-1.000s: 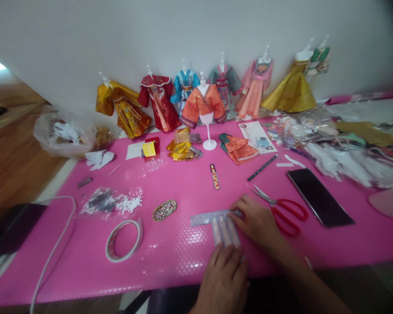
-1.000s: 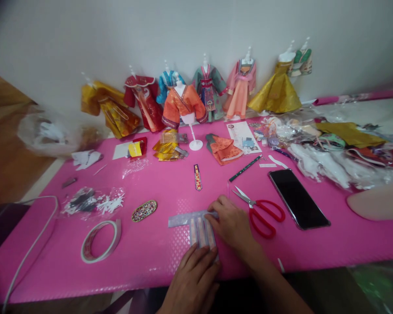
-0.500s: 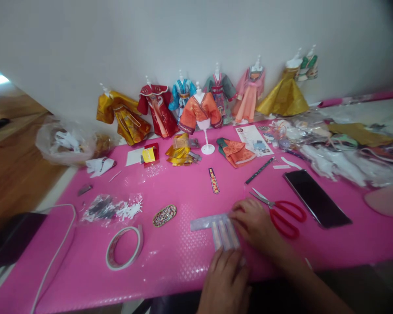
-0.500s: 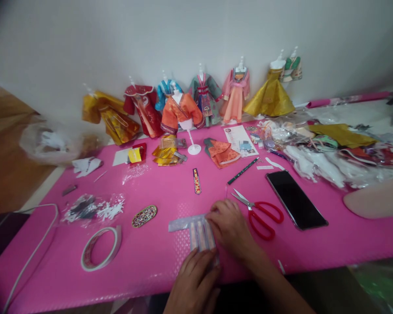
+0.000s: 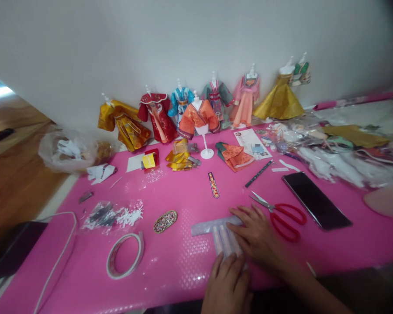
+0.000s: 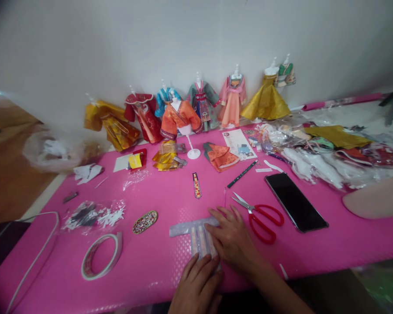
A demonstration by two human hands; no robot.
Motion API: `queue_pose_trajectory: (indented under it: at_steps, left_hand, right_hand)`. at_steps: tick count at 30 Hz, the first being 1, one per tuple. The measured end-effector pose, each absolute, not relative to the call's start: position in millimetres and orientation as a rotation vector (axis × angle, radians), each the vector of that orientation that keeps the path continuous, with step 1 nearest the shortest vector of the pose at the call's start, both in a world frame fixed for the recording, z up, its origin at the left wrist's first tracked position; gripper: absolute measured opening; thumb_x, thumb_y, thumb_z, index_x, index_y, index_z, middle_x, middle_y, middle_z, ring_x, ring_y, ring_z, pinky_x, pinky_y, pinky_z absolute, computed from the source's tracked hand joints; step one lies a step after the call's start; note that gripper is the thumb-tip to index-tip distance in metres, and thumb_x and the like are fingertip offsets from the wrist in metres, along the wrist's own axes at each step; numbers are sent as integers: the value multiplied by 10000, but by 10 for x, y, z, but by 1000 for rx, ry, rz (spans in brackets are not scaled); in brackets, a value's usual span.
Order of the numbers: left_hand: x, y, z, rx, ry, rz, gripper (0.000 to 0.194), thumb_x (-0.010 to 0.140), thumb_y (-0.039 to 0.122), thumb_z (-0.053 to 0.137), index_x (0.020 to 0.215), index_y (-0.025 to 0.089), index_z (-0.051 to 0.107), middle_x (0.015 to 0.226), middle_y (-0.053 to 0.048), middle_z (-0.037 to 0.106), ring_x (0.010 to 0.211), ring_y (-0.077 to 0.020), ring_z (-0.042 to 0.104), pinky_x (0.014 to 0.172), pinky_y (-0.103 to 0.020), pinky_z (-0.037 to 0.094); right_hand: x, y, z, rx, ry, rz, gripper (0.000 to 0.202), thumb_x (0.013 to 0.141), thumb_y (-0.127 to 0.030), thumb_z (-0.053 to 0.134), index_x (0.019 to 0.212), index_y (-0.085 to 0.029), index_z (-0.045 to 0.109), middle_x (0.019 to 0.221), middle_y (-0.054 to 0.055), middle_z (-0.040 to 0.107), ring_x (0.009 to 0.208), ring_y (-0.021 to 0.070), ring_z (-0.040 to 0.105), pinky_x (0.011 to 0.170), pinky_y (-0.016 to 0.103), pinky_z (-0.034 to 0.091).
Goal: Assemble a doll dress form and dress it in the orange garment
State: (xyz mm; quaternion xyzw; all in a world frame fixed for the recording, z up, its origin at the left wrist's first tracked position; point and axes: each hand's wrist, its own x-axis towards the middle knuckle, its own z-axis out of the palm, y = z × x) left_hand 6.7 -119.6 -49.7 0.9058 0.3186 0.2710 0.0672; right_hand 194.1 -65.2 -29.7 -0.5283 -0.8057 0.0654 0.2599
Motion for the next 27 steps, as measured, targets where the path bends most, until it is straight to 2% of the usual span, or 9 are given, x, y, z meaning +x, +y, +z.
queue_pose_trajectory:
  at_steps: [5, 7, 9, 11, 14, 18, 21, 24, 27]
  left_hand:
    - [91, -1173, -588, 2713, 973, 972, 265, 910, 404, 587, 1075, 213, 667, 1113, -58, 754, 1042, -218, 678, 992, -396, 528]
    - [121, -1169, -611, 2687, 993, 1061, 241, 935, 402, 542, 1021, 222, 678, 1087, -45, 760, 1013, -209, 688, 980, -389, 535]
    - [154, -1177, -652, 2630, 1042, 1212, 266, 967, 384, 470, 951, 227, 684, 1057, -43, 761, 984, -203, 695, 971, -395, 539]
    - [179, -1193, -722, 2571, 1076, 1342, 279, 969, 361, 444, 908, 229, 682, 1026, -50, 758, 961, -201, 697, 969, -410, 540]
    - [185, -1217, -847, 2543, 1082, 1399, 200, 921, 337, 509, 929, 232, 678, 996, -67, 749, 952, -210, 695, 965, -439, 539]
    - [134, -1240, -911, 2546, 1113, 1419, 160, 873, 276, 540, 966, 233, 663, 998, -79, 744, 944, -227, 698, 944, -472, 542]
    - [57, -1263, -807, 2539, 1156, 1345, 210, 848, 191, 526, 1010, 235, 653, 1020, -84, 742, 948, -235, 699, 932, -486, 545]
    - [-42, -1283, -614, 2547, 1206, 1126, 313, 820, 79, 510, 1063, 230, 636, 1103, -97, 722, 1037, -244, 678, 975, -507, 519]
    - [-145, -1259, -415, 2481, 1225, 1048, 328, 846, 39, 505, 1089, 221, 630, 1142, -106, 705, 1073, -237, 663, 1012, -510, 498]
  right_hand:
    - [1975, -562, -273, -1435, -2114, 231, 298, 888, -156, 545, 1078, -274, 742, 1323, 84, 639, 1254, 285, 533, 1109, 578, 315]
    - [2007, -403, -222, -1561, -2052, 302, 265, 922, -196, 530, 1071, -245, 743, 1245, 93, 673, 1182, 253, 584, 1072, 488, 394]
    - [2020, -160, -156, -1710, -2016, 386, 252, 942, -217, 521, 1062, -212, 742, 1132, 94, 705, 1065, 219, 639, 954, 373, 490]
    - [1990, 140, -88, -1769, -2020, 408, 237, 947, -206, 522, 1037, -191, 741, 1036, 87, 719, 970, 203, 667, 879, 327, 517]
    - [1853, 607, -1, -1863, -2030, 423, 200, 942, -210, 558, 1036, -169, 729, 1025, 92, 716, 979, 222, 669, 880, 352, 521]
    - [1633, 1083, 61, -1973, -2035, 452, 286, 963, -337, 597, 1199, -176, 614, 1222, 86, 632, 1036, 221, 640, 886, 434, 544]
    - [1550, 1274, 64, -2017, -2025, 508, 318, 960, -337, 603, 1237, -182, 591, 1254, 90, 611, 1045, 227, 636, 877, 436, 551]
    - [1545, 1331, 57, -1994, -2014, 580, 307, 962, -334, 601, 1232, -189, 595, 1253, 89, 612, 1043, 223, 637, 877, 428, 552]
    - [1578, 1267, 71, -1894, -1993, 636, 307, 964, -336, 597, 1234, -188, 595, 1259, 90, 609, 1046, 223, 635, 880, 431, 551]
